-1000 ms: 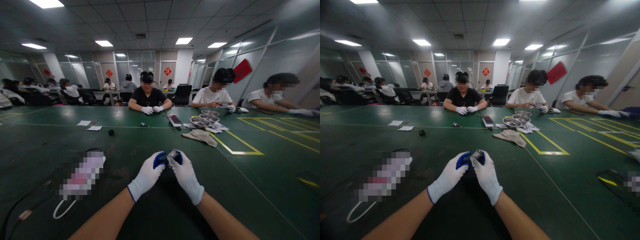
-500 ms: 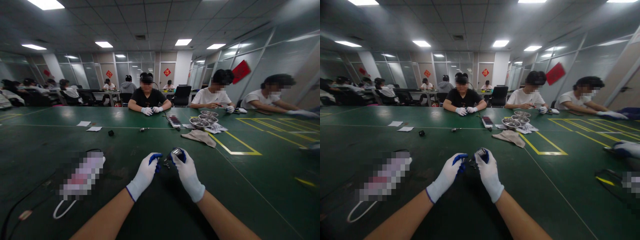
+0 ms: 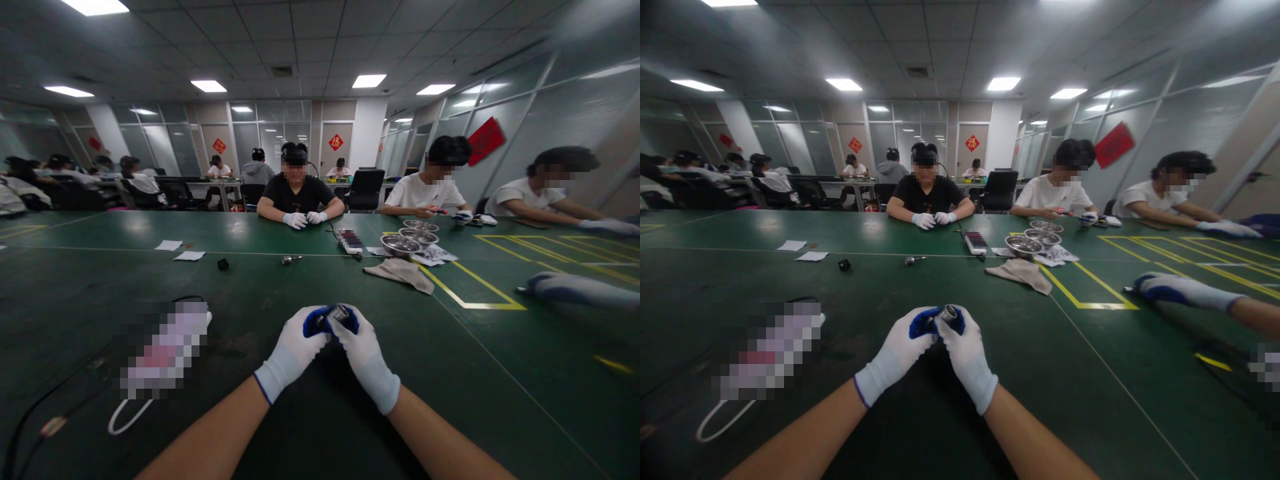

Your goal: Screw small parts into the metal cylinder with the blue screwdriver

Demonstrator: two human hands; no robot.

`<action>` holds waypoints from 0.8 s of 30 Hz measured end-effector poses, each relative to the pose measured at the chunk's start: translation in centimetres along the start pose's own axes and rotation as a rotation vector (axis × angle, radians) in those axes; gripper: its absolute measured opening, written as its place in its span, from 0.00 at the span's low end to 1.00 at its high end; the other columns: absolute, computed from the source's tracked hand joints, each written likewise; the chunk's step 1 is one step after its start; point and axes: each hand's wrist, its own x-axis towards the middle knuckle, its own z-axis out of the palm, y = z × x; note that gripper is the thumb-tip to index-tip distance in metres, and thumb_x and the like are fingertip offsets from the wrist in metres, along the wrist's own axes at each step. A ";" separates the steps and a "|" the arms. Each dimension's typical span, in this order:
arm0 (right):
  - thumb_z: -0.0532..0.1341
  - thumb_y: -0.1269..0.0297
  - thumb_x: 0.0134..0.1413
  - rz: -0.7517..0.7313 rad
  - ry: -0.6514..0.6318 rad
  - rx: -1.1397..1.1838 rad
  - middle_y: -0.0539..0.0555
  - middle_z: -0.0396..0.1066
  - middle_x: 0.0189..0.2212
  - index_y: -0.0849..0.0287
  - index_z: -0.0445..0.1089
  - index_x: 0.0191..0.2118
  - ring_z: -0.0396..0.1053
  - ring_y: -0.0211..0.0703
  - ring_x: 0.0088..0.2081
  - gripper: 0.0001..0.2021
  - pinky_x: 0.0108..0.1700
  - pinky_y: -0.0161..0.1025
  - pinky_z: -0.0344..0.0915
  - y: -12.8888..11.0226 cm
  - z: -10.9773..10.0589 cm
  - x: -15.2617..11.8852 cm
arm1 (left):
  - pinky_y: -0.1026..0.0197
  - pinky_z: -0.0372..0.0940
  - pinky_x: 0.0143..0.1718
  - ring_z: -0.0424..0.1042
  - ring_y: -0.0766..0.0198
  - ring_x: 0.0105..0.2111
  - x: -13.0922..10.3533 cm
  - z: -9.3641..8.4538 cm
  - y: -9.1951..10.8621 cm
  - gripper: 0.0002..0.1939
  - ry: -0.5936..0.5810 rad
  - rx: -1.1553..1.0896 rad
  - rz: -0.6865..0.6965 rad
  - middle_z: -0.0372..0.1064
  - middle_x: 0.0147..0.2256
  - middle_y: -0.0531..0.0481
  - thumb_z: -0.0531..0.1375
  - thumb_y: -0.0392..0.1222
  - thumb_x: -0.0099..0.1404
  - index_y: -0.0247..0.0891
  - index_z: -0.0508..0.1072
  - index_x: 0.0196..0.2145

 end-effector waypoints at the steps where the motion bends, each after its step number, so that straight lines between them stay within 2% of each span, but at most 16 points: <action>1: 0.70 0.40 0.48 0.001 -0.004 0.001 0.58 0.81 0.41 0.57 0.77 0.42 0.77 0.57 0.46 0.25 0.52 0.53 0.72 0.0 0.0 0.0 | 0.45 0.66 0.63 0.76 0.51 0.55 0.0 -0.1 0.0 0.22 0.001 0.010 0.003 0.78 0.53 0.41 0.69 0.32 0.59 0.38 0.77 0.52; 8: 0.69 0.43 0.50 0.018 0.043 0.011 0.58 0.80 0.42 0.57 0.77 0.42 0.77 0.57 0.47 0.23 0.54 0.54 0.70 0.2 -0.2 0.3 | 0.46 0.65 0.63 0.75 0.52 0.56 0.3 -0.8 -0.4 0.22 -0.003 0.158 0.032 0.77 0.53 0.42 0.65 0.31 0.61 0.39 0.77 0.53; 16: 0.69 0.38 0.44 -0.042 0.343 0.035 0.58 0.80 0.39 0.59 0.75 0.44 0.76 0.56 0.43 0.29 0.50 0.52 0.70 0.3 -0.9 1.7 | 0.46 0.63 0.64 0.74 0.50 0.56 1.1 -1.9 -1.8 0.22 0.074 0.466 0.080 0.77 0.54 0.43 0.64 0.32 0.62 0.42 0.77 0.54; 20: 0.68 0.37 0.43 0.006 0.400 0.012 0.60 0.80 0.40 0.59 0.75 0.45 0.77 0.57 0.44 0.31 0.48 0.51 0.72 0.0 -0.9 1.5 | 0.49 0.65 0.62 0.74 0.50 0.56 3.3 -2.1 -2.5 0.22 0.107 0.699 0.092 0.75 0.54 0.41 0.61 0.32 0.65 0.42 0.76 0.56; 24: 0.68 0.38 0.43 0.075 0.397 0.029 0.61 0.80 0.43 0.59 0.75 0.46 0.77 0.60 0.47 0.31 0.52 0.53 0.72 0.4 -0.3 0.9 | 0.51 0.62 0.63 0.72 0.50 0.58 7.4 -1.6 -3.3 0.22 0.045 0.845 0.077 0.74 0.56 0.40 0.59 0.33 0.67 0.41 0.75 0.58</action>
